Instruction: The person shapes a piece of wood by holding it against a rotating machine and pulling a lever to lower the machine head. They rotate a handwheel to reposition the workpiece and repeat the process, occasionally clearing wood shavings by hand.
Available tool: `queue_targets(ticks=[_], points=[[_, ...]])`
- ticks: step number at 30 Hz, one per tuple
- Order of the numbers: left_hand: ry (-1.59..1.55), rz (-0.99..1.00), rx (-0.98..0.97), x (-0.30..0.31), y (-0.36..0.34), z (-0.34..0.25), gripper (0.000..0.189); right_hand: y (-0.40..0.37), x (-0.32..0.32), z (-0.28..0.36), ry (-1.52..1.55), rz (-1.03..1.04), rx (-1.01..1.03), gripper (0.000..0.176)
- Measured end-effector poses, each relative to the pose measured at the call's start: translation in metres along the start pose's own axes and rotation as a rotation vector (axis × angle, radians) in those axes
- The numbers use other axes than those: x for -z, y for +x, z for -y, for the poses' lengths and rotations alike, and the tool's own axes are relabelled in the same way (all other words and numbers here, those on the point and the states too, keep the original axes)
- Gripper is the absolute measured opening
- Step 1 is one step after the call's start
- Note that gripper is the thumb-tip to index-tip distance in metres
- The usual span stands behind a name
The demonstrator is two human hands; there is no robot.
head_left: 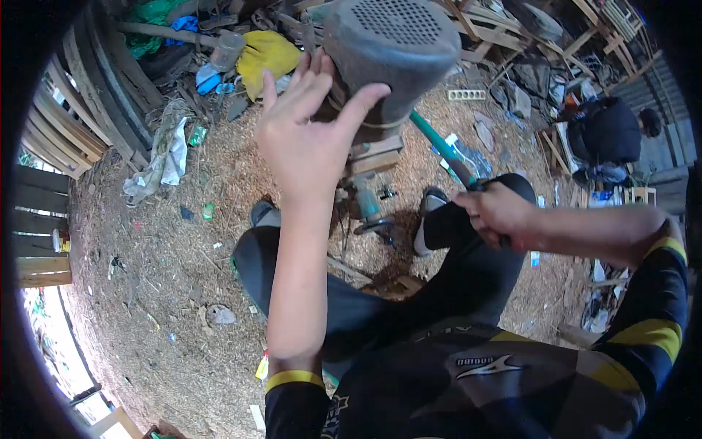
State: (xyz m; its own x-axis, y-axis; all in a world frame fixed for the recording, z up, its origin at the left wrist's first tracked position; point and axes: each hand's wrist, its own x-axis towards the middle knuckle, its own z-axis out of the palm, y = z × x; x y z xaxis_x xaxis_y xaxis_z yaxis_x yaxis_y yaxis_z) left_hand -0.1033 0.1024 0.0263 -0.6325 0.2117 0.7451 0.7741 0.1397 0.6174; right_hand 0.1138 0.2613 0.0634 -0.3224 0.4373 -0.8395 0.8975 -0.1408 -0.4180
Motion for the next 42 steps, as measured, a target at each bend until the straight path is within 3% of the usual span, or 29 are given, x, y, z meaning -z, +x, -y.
queue_targets(ticks=[6,10,14,18,20,28,32,37,40,42], points=[[-0.005,-0.021,0.019,-0.001,-0.006,0.0,0.06,0.01,0.0,0.001,-0.323,-0.179,-0.065,0.029],[0.046,-0.066,-0.134,-0.003,-0.007,0.001,0.051,0.008,-0.014,-0.008,-0.338,-0.273,-0.035,0.033],[0.209,0.075,-0.257,0.019,0.005,-0.006,0.051,0.038,-0.022,-0.058,-0.343,-0.24,0.077,0.049],[0.186,0.08,-0.204,0.018,0.004,-0.006,0.052,0.049,-0.014,-0.061,-0.274,-0.196,0.163,0.051],[0.198,0.065,-0.206,0.009,0.002,0.007,0.053,0.033,-0.018,-0.043,-0.16,-0.171,0.148,0.044],[0.148,0.04,-0.143,0.005,-0.007,0.003,0.067,0.051,-0.024,-0.067,-0.201,-0.166,0.172,0.045],[0.138,0.004,-0.13,0.002,-0.006,0.002,0.067,0.077,-0.029,-0.091,-0.134,-0.222,0.353,0.044],[0.04,-0.026,-0.094,-0.01,-0.014,0.007,0.067,0.08,-0.024,-0.089,-0.139,-0.103,0.365,0.046],[0.123,0.099,0.023,-0.001,-0.013,-0.004,0.071,0.079,-0.035,-0.1,-0.24,-0.238,0.407,0.046],[0.247,0.053,-0.038,0.005,-0.008,-0.005,0.071,0.098,-0.042,-0.106,-0.211,-0.259,0.437,0.044]])
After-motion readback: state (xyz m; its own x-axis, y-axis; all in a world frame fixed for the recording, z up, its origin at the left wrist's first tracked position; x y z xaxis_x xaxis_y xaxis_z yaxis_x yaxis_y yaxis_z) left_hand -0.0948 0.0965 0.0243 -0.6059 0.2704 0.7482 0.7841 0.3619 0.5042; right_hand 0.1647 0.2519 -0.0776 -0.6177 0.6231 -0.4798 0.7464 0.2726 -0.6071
